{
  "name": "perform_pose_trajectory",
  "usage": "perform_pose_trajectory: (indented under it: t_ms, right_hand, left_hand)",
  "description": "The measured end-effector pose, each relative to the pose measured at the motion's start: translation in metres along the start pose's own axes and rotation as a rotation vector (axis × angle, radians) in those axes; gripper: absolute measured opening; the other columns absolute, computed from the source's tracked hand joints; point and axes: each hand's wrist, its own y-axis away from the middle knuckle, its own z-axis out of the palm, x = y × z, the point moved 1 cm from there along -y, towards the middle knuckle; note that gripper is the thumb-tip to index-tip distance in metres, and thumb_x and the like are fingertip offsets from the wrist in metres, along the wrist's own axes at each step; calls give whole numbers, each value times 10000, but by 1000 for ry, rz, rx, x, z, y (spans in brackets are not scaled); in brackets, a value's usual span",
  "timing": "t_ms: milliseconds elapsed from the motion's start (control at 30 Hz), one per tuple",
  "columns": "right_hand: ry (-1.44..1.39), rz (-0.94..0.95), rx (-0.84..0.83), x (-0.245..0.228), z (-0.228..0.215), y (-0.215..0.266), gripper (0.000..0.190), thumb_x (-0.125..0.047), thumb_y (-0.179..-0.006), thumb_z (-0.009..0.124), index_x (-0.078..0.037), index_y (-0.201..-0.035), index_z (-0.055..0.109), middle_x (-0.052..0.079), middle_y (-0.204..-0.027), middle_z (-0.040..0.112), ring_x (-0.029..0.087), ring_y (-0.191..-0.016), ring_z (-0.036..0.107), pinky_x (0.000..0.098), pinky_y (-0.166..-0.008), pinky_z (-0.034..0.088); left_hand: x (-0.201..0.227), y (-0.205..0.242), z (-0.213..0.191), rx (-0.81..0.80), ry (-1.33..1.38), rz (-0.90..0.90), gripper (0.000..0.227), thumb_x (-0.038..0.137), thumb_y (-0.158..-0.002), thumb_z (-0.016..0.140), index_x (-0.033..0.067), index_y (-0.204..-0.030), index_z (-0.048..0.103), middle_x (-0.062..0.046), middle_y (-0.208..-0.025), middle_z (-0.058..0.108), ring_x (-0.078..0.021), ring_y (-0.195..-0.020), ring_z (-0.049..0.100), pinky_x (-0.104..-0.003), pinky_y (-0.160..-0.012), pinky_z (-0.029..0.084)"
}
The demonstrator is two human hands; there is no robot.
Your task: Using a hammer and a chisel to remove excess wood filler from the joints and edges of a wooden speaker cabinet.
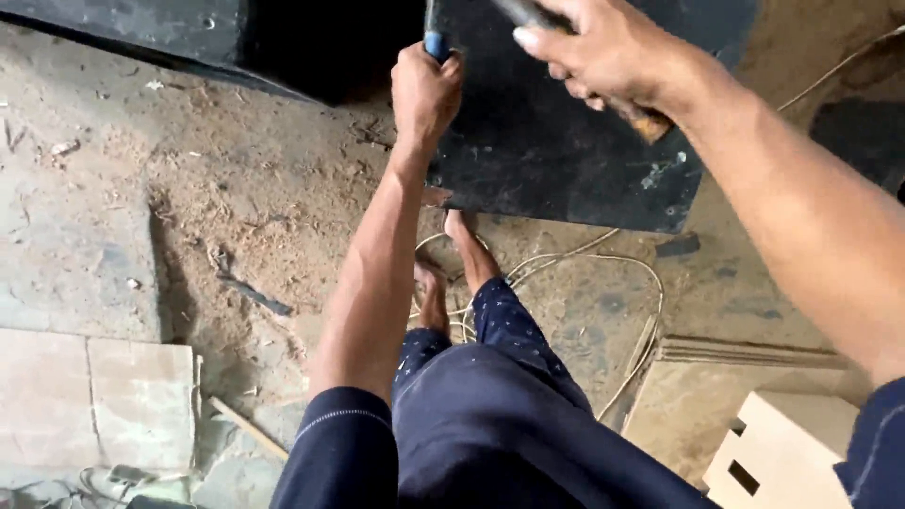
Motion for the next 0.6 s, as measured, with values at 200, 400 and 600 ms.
perform_pose_trajectory:
  t_ms: [200,400,600]
  right_hand:
    - [-405,67,105,49,21,12,681,-245,-1118,506,-260,-1711,173,40,-799,496,105,-556,455,242,-413,420]
    - [-121,85,220,107,70,53,660,-333,-1089,430,-219,-1679,156,139,-1025,587,159,-527,457,299,-426,457]
    - [365,26,571,161,156,45,613,-379,-1114,439,-272,-1677,220,310,-980,683,500,-778,711,592,-664,565]
  left_hand:
    - [19,24,-19,-128,61,-99,188,150,-849,550,167,-672,486,17,-594,552,-114,-506,460,-319,-459,418]
    - [10,129,-114,-621,-534,-252,272,269,-1096,548,53,-1050,708,-102,-765,731,-157,-486,653,-273,-412,577]
    - [-101,152,-116,-145,-571,14,372,208,-991,650,263,-1357,692,-265,-1138,705,-393,-980,728,-487,-813,632]
